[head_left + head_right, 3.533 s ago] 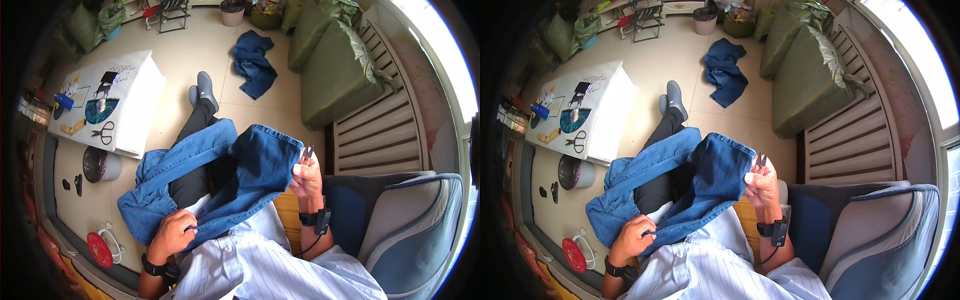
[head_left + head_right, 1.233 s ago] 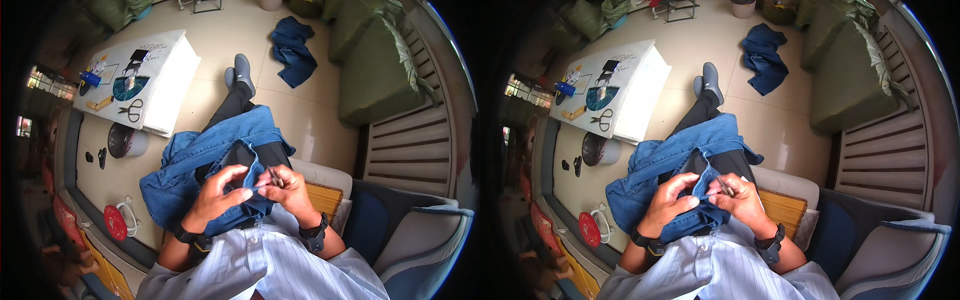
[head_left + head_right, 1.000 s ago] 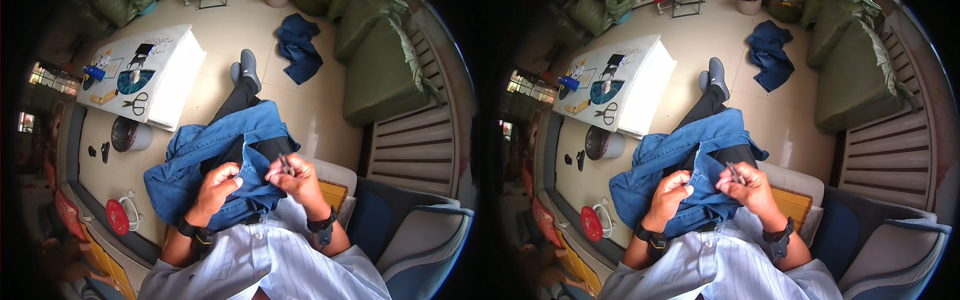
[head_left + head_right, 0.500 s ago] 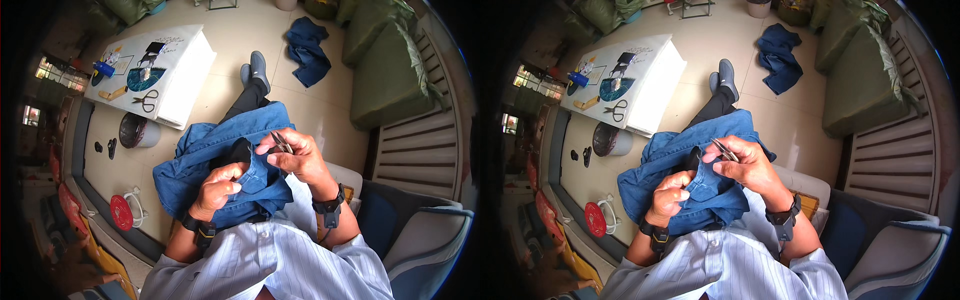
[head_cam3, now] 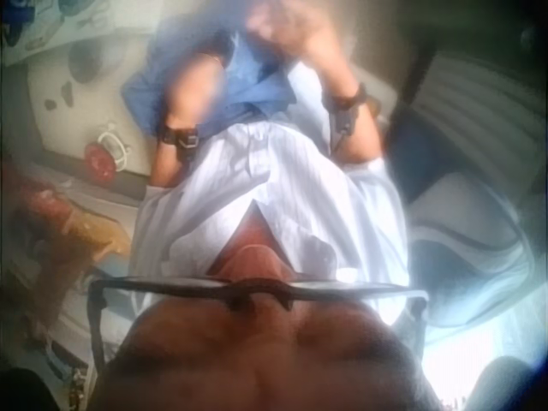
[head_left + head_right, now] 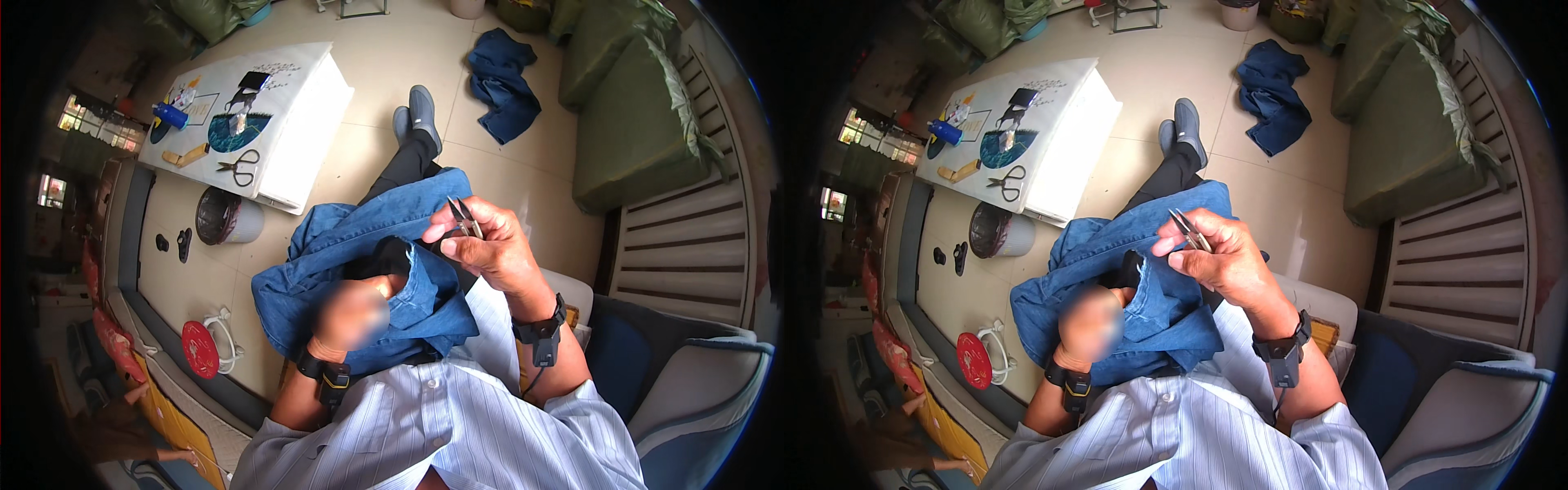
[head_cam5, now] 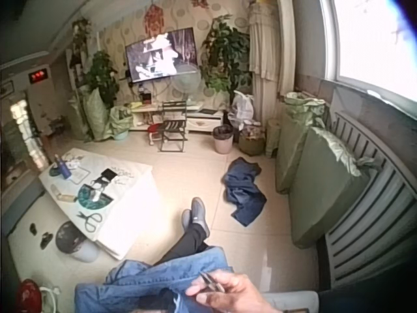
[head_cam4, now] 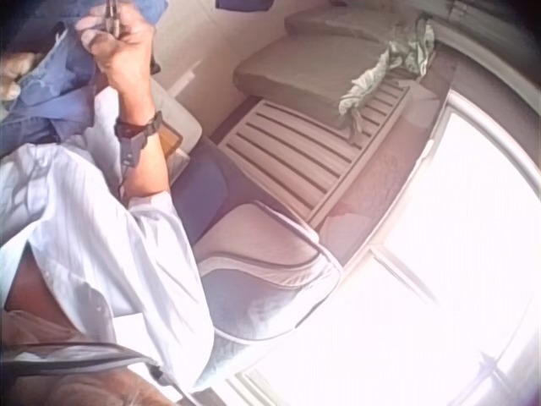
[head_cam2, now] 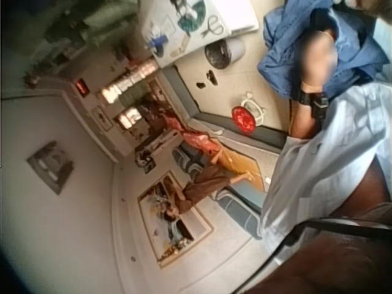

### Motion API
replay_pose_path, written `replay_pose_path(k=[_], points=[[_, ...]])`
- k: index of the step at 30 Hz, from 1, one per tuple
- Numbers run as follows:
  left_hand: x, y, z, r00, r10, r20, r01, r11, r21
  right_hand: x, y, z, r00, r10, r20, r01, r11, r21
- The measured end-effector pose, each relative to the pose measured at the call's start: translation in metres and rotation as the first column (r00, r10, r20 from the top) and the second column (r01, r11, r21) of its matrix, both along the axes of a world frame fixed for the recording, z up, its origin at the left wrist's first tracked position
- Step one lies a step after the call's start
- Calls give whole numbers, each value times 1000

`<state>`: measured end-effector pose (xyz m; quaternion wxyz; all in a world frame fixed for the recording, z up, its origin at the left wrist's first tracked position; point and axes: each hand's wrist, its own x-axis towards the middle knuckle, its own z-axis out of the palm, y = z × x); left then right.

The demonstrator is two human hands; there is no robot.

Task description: The person uses small scissors to trim loose threads and excess fabric from the waistband and seams of a pair of blue jeans. They repeatedly reposition the jeans to access different areas while seated.

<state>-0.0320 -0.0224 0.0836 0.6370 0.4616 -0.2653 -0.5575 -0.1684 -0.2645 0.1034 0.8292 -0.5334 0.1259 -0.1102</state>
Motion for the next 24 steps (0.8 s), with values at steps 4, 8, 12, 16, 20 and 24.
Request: replay_pose_path(k=[4, 8, 12, 16, 20, 24], points=[[-1, -2, 4, 999, -5, -52, 6, 1000, 19, 9, 4, -4, 997, 70, 46, -60, 979, -193], [3, 6, 0, 991, -42, -127, 37, 998, -43, 20, 2, -3, 943, 332, 24, -321, 926, -201], [11, 8, 9, 995, -32, -92, 29, 999, -38, 24, 5, -11, 869, 487, 88, -482, 873, -76], [26, 10, 24, 999, 30, -30, -29, 999, 39, 31, 6, 0, 893, 437, 110, -420, 896, -148], [30, 14, 26, 997, 66, 28, -69, 990, 127, 33, 11, 16, 891, 445, 93, -424, 887, -182], [29, 11, 26, 990, 114, 85, -122, 987, 100, 37, 17, 14, 880, 475, -18, -448, 817, -363]])
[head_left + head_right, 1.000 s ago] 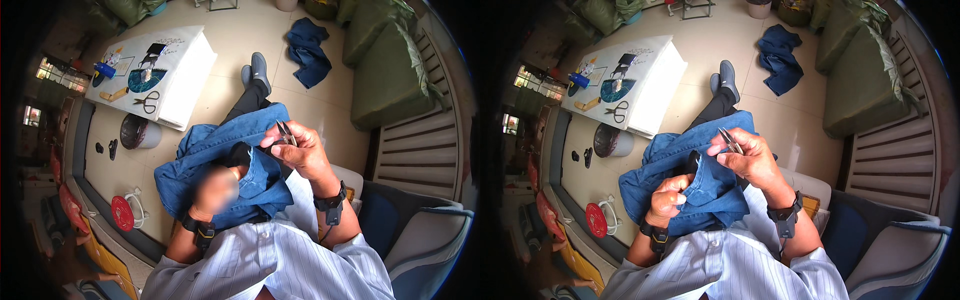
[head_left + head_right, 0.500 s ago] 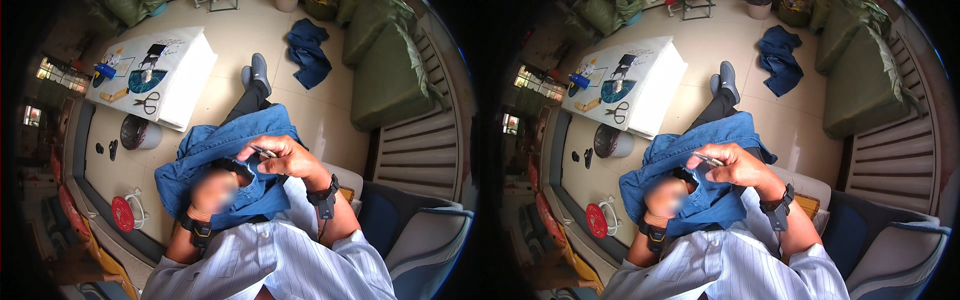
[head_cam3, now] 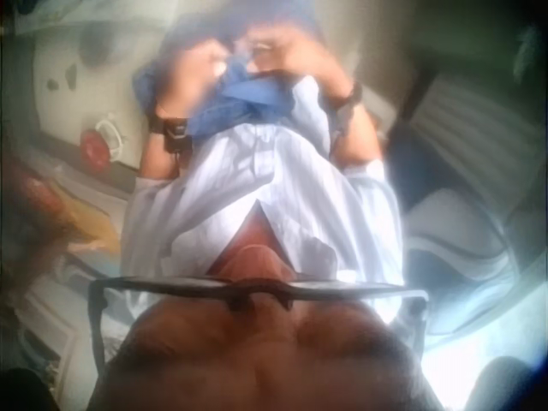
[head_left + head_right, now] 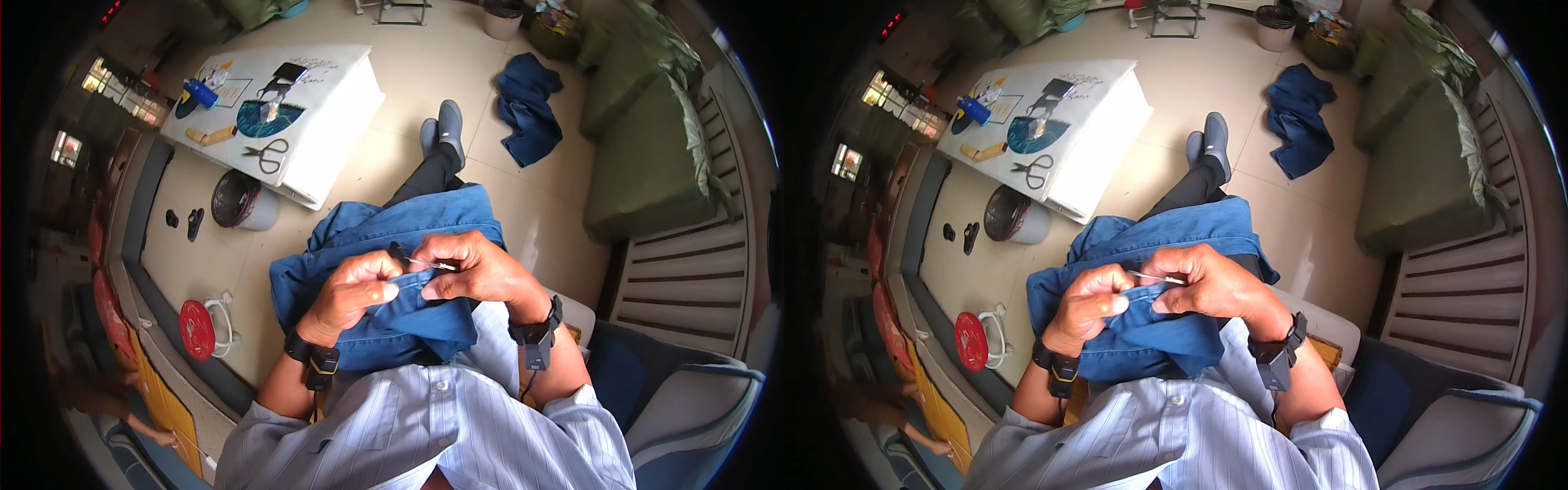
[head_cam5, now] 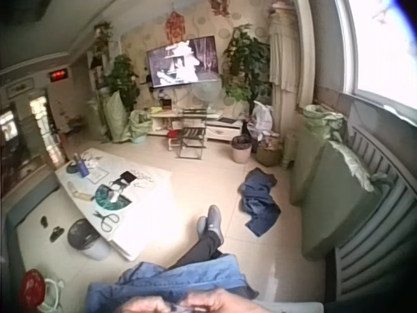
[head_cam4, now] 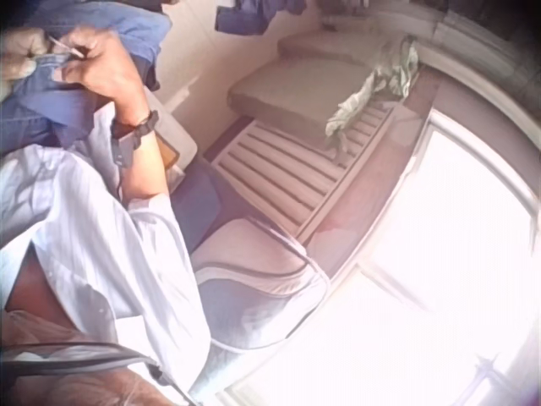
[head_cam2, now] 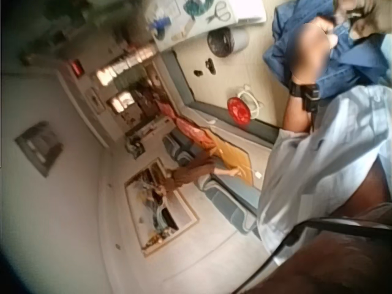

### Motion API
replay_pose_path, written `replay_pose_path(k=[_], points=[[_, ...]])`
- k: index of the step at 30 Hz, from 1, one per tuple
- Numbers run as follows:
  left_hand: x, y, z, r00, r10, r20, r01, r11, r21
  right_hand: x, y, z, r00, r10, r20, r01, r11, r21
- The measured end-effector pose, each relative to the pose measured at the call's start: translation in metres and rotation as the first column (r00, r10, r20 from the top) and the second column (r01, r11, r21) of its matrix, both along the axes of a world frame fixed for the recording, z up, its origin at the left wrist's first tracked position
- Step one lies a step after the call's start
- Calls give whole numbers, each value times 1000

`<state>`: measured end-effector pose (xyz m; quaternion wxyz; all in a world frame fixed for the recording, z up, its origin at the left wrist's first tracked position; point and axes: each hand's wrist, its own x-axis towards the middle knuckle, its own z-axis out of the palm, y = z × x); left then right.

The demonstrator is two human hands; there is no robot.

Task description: The person uses small scissors to trim loose threads and excess fabric from the waistband and seams of a pair of blue jeans. They repeatedly reposition the jeans to access different areas while seated.

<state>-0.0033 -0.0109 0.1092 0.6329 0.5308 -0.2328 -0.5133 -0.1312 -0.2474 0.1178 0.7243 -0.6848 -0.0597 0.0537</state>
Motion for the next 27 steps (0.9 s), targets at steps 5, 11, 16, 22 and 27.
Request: replay_pose_path(k=[5, 11, 16, 22, 27], points=[[-13, 5, 1, 918, 220, 330, -228, 974, -16, -7, -20, -4, 977, -210, 27, 209, 937, -280], [-17, 75, 15, 569, -293, 768, 261, 950, 169, -40, -102, -8, 580, -782, -227, 812, 536, 231], [-44, 85, 14, 206, -374, 904, 58, 927, 370, -81, -149, -16, 391, -885, -253, 919, 360, 158], [-27, 102, 3, 340, -80, 937, -218, 963, 161, -107, -160, -10, 312, -923, -225, 950, 301, 83], [35, 113, 75, 936, 255, 243, -307, 928, 211, -151, -145, 19, 591, -783, -194, 799, 536, 271]])
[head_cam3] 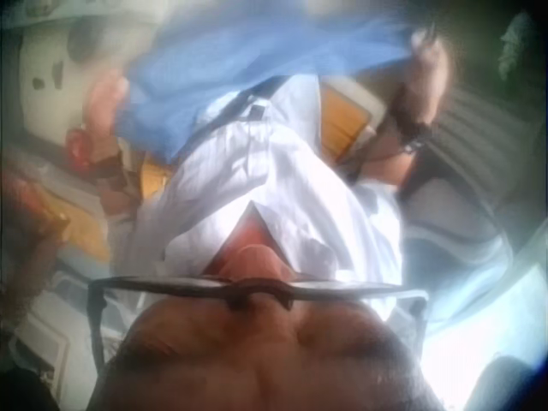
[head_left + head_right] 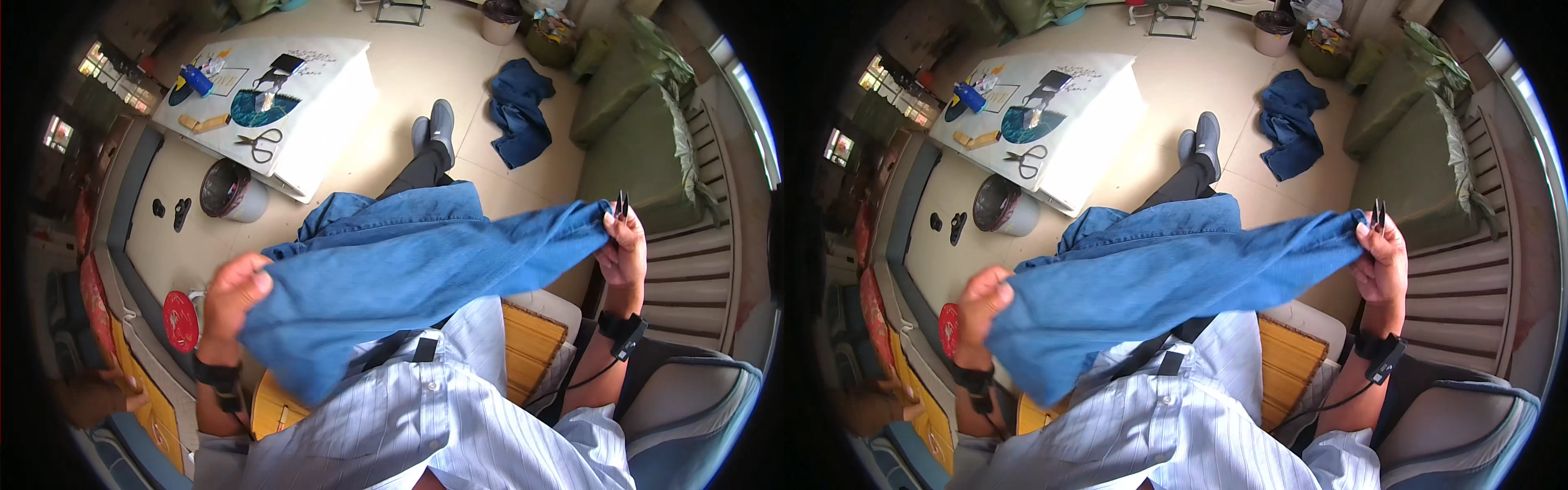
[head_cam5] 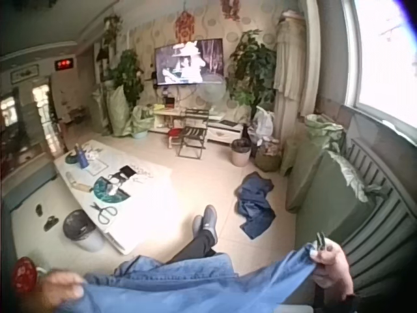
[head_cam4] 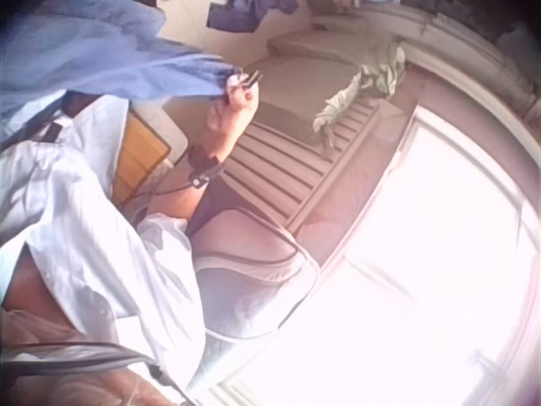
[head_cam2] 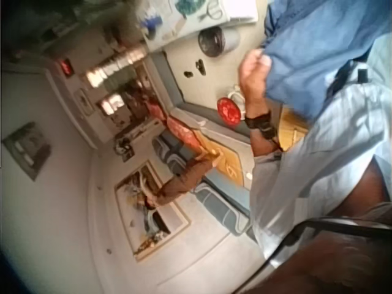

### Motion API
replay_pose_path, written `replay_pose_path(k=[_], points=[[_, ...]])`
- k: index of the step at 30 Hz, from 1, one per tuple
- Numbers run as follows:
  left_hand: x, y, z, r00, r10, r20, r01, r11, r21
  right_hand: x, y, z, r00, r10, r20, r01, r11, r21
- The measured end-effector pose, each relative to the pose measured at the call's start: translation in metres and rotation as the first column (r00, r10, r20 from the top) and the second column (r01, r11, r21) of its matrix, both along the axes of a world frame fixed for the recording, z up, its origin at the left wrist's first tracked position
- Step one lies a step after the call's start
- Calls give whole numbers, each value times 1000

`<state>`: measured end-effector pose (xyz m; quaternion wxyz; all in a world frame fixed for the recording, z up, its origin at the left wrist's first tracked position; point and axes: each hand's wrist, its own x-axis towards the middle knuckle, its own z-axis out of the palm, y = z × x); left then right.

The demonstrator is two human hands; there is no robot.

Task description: The person uses small scissors to trim loose threads and excess fabric from the waistband and seams of a pair of blue jeans. They repeatedly reposition the jeans to access different areas while seated.

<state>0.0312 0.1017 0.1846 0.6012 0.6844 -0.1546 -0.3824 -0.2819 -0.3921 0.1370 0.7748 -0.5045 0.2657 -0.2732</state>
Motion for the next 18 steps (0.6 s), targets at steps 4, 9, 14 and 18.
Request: replay_pose_path(k=[4, 9, 14, 18], points=[[62, 5, -21, 839, -467, 279, 231, 770, 595, 10, 36, -15, 973, 54, -224, -40, 997, 65], [49, -38, -33, 460, -738, 493, 124, 603, 788, 12, 78, -71, 949, 312, -51, -286, 914, 287], [15, -103, -21, 417, -565, 712, 322, 824, 466, 12, 92, -78, 978, 206, -27, -184, 919, 347], [3, -112, -51, 325, -684, 653, 337, 729, 596, 12, 90, -82, 995, 85, -54, -65, 953, 297]])
